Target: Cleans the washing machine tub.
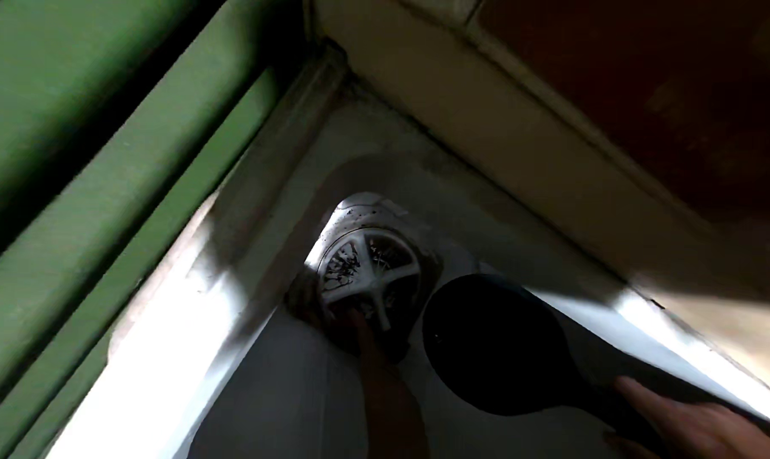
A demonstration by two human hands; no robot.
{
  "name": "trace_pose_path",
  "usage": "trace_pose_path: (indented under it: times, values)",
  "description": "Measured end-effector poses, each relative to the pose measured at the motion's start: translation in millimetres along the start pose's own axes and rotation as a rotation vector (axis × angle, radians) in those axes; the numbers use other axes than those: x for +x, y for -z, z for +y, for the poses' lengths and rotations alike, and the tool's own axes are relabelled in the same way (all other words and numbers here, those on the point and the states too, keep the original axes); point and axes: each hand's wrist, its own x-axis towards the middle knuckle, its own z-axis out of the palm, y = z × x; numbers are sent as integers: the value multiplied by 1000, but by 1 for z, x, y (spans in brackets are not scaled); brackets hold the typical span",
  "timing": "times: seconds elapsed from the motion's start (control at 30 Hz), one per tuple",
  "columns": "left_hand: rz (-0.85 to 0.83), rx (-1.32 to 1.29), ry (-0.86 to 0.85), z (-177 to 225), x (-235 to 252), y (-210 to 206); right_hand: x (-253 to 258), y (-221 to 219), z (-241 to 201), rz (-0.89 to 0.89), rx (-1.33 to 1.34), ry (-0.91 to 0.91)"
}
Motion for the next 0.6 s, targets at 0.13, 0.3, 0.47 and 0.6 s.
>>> trace_pose_path:
  times: [0.13,0.3,0.47,0.6]
  values:
    - [98,273,-109,12,10,18,0,-2,0,9,-12,-1]
    - [125,471,-303,59,73,54,1,-1,1,-6,-18,2]
    - [110,460,-331,37,100,49,-1,-1,0,0,-16,7]
    - [110,392,-290,23,96,52,-3,-6,3,44,-34,49]
